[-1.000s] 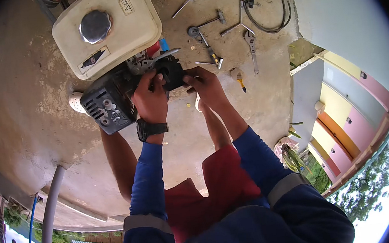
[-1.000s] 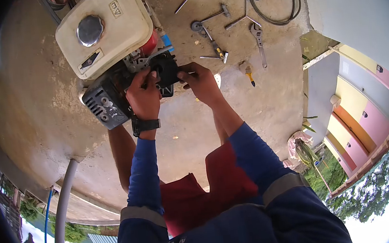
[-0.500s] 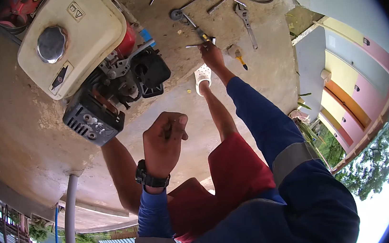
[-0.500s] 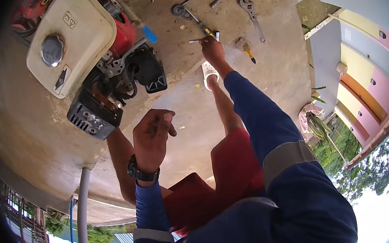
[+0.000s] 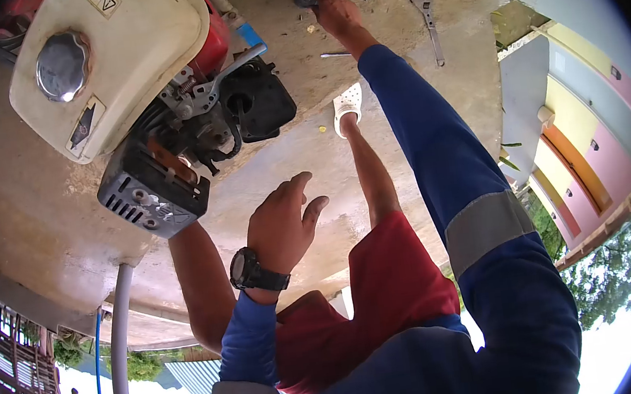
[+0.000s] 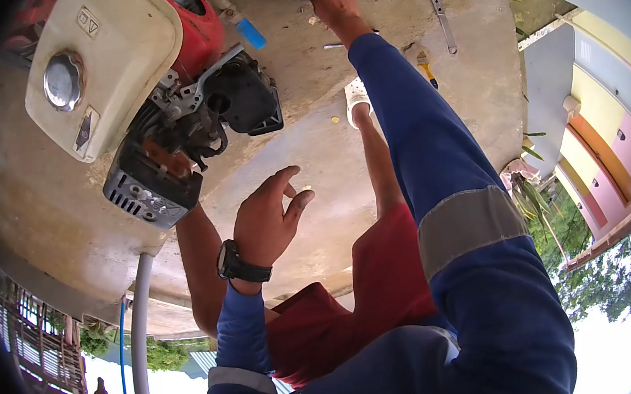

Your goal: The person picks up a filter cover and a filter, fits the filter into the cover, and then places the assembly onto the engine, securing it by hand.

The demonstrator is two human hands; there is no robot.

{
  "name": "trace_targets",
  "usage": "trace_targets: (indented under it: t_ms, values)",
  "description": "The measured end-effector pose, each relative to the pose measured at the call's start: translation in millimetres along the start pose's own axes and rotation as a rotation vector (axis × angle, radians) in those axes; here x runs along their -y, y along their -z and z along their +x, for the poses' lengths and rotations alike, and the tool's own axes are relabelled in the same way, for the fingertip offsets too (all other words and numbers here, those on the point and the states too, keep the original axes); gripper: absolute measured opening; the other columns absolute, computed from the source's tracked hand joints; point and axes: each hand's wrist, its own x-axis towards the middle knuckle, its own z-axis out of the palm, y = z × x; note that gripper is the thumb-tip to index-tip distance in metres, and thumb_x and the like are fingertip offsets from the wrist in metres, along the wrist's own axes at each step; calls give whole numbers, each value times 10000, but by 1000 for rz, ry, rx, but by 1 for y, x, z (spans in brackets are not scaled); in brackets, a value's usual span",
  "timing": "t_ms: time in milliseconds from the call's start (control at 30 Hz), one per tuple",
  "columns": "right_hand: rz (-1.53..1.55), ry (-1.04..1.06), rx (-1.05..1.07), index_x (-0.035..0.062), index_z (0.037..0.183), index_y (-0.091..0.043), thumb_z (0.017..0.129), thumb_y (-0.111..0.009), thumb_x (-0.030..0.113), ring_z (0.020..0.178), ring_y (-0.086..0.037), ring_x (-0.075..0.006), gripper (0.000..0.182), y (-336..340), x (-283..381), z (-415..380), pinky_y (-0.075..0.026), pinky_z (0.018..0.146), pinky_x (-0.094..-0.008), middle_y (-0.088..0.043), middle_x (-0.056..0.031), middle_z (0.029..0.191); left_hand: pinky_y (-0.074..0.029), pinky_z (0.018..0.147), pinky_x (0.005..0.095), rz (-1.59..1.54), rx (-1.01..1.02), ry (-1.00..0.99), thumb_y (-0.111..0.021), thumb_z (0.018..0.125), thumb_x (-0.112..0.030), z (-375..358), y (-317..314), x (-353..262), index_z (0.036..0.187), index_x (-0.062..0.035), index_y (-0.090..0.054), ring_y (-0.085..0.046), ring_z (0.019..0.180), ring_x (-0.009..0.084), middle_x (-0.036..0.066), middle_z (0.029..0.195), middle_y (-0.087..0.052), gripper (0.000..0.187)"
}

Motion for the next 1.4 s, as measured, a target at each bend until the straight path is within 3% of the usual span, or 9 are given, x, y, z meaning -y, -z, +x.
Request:
trace_targets:
  t_ms: [200,467,567,767,933,1033,1100,1267,1400]
  values:
    - [-61,74,-12,204,1313,-516,880,-732,255,1085,-625,-412,487,-8,2,2,-551,840,-516,-562,-154,1243,-540,714,409,33,24,-11,-695,929,-336,0,0,3,1259,-65,-602,-685,821,319,116,915,-697,436]
    - [272,-315,-182,150,1214,-564,873,-729,235,1001,-623,-431,388,-19,9,-80,-531,802,-516,-593,-188,1129,-541,708,413,42,33,-8,-693,929,-347,10,-5,11,1248,-65,-615,-683,806,315,113,897,-701,432]
    - [261,-327,-173,119,1159,-566,888,-711,210,963,-629,-436,320,-31,8,-129,-534,775,-519,-608,-192,1111,-538,706,415,51,38,5,-691,930,-345,13,-8,15,1245,-64,-618,-682,795,313,114,887,-703,428]
    - [395,-200,199,85,1138,-570,931,-660,215,957,-664,-367,261,-52,45,-199,-561,773,-483,-643,-179,1066,-535,710,415,58,48,-2,-687,932,-347,9,-16,16,1241,-57,-623,-681,785,305,122,899,-709,429]
    - [787,-484,290,64,1340,-527,941,-648,379,1045,-654,-378,523,-92,91,-217,-521,902,-486,-651,-230,1135,-535,717,412,70,101,34,-678,936,-358,12,-15,18,1252,-57,-620,-684,788,310,128,901,-713,441]
    - [693,-427,391,41,1401,-483,936,-643,402,1107,-636,-400,610,-91,106,-210,-489,955,-495,-646,-256,1186,-536,732,415,67,106,35,-675,937,-353,17,-17,21,1257,-60,-620,-689,803,315,133,906,-716,438]
    - [684,-460,482,36,1388,-480,937,-637,345,1133,-620,-433,570,-99,103,-208,-484,964,-503,-639,-277,1217,-536,741,416,64,99,35,-674,937,-351,20,-19,23,1258,-62,-620,-692,814,317,136,909,-718,435]
    - [644,-342,492,47,1339,-485,872,-620,217,1024,-639,-489,515,-115,94,-200,-516,892,-533,-690,-285,1044,-534,775,431,80,111,57,-666,939,-358,23,-21,28,1270,-67,-615,-695,868,331,150,916,-724,444]
    - [559,-298,462,36,1301,-485,844,-622,206,1001,-638,-503,506,-103,91,-204,-519,863,-553,-688,-301,1021,-532,789,437,59,133,76,-664,938,-355,24,-19,27,1270,-61,-612,-694,889,338,154,921,-726,446]
